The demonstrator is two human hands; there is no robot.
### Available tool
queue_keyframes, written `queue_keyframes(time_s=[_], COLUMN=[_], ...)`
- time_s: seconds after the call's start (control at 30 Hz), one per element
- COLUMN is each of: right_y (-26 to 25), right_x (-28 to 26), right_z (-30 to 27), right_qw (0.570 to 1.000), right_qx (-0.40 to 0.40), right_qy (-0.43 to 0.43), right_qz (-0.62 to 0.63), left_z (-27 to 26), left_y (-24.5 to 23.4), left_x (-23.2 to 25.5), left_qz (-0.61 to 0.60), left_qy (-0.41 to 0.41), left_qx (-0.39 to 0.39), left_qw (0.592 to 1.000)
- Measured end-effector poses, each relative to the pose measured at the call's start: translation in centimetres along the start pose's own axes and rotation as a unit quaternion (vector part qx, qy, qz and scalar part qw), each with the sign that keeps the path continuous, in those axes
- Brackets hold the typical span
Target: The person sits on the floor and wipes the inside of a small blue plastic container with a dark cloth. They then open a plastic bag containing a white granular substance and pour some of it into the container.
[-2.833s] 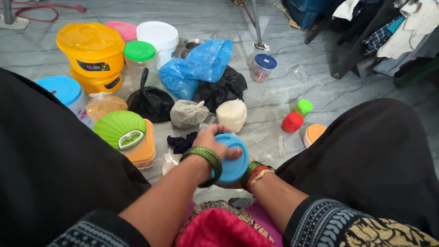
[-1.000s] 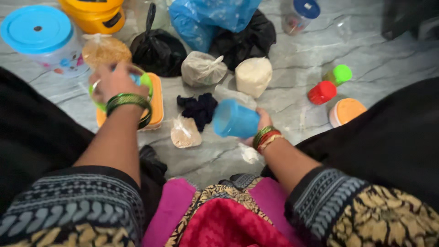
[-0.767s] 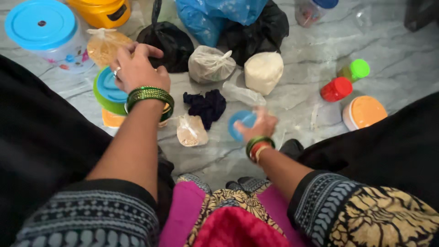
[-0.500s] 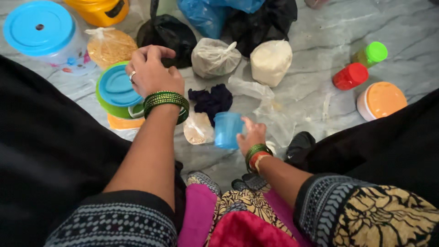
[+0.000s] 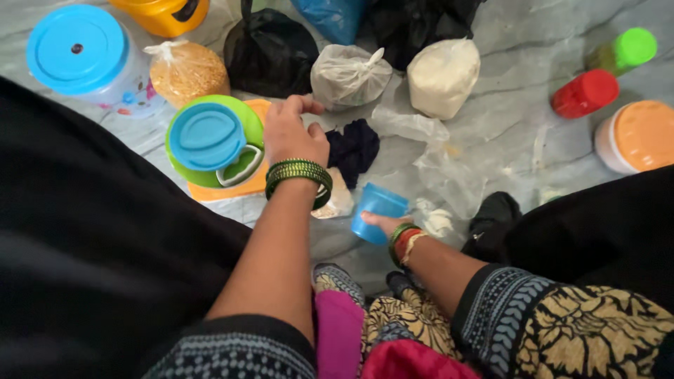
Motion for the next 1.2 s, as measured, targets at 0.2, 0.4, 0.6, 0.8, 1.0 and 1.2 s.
queue_keyframes(time_s=[0.2, 0.4, 0.6, 0.8, 1.0, 1.2], right_y=[-0.1, -1.2, -3.3, -4.8, -5.9, -1.0], right_x=[-1.5, -3.5, -4.2, -5.6, -9.6, -12.4], right_z=[-2.3, -4.4, -2.3, -1.8, -3.0, -6.0], right_qw=[0.999, 0.939, 0.899, 0.993, 0.857, 0.768], right_qx=[-0.03, -0.043, 0.002, 0.039, 0.201, 0.126], right_qy=[0.024, 0.163, 0.221, 0.088, -0.26, -0.34], right_qz=[0.02, 0.301, 0.378, 0.066, -0.398, -0.527], left_z=[-1.7, -3.7, -5.7, -4.3, -4.3, -4.2], left_y=[1.5, 6.6, 8.9, 9.4, 8.4, 8.0], left_x=[0.1, -3.1, -6.5, -6.7, -6.8, -4.8], left_qz=[-0.025, 0.049, 0.106, 0.089, 0.098, 0.056], left_qy=[-0.078, -0.087, -0.092, -0.145, -0.173, -0.191], left_qx=[-0.1, -0.285, -0.359, -0.325, -0.304, -0.3], left_qw=[0.992, 0.953, 0.923, 0.93, 0.932, 0.933])
Point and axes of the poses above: each hand's wrist, its own z-axis towards the middle knuckle, its own y-axis out of the palm, x = y × z, the point moved 2 cm from there along z, towards the middle knuckle, and after that the axes turned 15 degrees about -y, right-handed, at the moved point
